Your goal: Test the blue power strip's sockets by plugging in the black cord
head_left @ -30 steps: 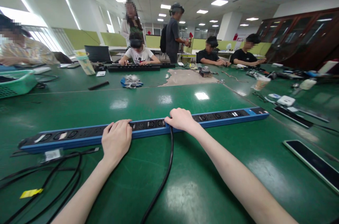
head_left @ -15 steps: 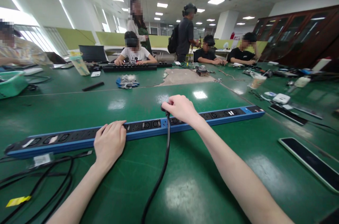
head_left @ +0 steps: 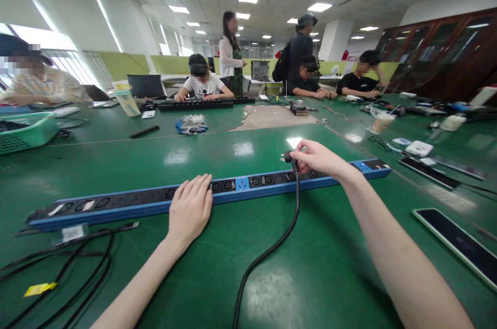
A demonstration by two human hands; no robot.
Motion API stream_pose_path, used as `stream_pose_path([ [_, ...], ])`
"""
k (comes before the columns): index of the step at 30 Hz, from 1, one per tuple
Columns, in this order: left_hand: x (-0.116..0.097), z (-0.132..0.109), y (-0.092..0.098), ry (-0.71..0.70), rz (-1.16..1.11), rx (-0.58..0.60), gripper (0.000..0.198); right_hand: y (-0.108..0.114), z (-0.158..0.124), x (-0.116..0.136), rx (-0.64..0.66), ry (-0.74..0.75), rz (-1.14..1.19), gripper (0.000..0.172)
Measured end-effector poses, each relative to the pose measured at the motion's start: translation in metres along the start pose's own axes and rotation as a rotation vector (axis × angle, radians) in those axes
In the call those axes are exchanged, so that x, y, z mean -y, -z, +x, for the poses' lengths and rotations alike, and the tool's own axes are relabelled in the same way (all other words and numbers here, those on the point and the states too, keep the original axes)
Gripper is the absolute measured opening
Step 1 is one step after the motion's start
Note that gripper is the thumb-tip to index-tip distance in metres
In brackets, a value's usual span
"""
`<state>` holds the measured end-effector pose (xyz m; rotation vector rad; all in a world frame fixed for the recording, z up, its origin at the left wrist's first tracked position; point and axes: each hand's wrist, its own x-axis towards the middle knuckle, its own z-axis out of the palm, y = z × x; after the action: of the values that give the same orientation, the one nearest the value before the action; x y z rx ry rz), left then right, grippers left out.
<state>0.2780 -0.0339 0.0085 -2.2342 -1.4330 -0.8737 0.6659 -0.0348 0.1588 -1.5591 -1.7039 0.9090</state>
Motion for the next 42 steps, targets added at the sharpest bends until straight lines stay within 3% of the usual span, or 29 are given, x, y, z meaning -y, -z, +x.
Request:
stream_pose_path([
  [5, -0.076, 0.033, -0.021, -0.038, -0.073, 0.027, 0.05, -0.001, 0.011, -0.006, -0.129, 0.081, -0.136, 0.019],
  [9, -0.103, 0.046, -0.041, -0.038, -0.087, 0.023, 0.045, -0.003, 0.015, -0.015, -0.136, 0.197, -0.353, 0.015],
  [13, -0.102, 0.044, -0.045, -0.045, -0.103, 0.021, 0.045, -0.013, 0.024, -0.029, -0.081, 0.288, -0.574, 0.011],
  [17, -0.1, 0.041, -0.043, -0.049, -0.098, 0.019, 0.046, -0.029, 0.032, -0.037, 0.022, 0.26, -0.622, 0.009],
  [26, -0.099, 0.042, -0.046, -0.05, -0.104, 0.014, 0.046, -0.045, 0.036, -0.037, -0.026, 0.179, -0.683, 0.009],
  [31, -0.1, 0.041, -0.046, -0.048, -0.103, 0.019, 0.046, -0.05, 0.032, -0.036, -0.039, 0.225, -0.731, 0.008],
  [35, -0.1, 0.041, -0.046, -0.044, -0.111, 0.014, 0.046, -0.052, 0.031, -0.036, 0.046, 0.285, -0.745, 0.007],
  [42, -0.101, 0.041, -0.044, -0.039, -0.124, 0.015, 0.046, -0.053, 0.031, -0.034, 0.034, 0.267, -0.75, 0.007],
])
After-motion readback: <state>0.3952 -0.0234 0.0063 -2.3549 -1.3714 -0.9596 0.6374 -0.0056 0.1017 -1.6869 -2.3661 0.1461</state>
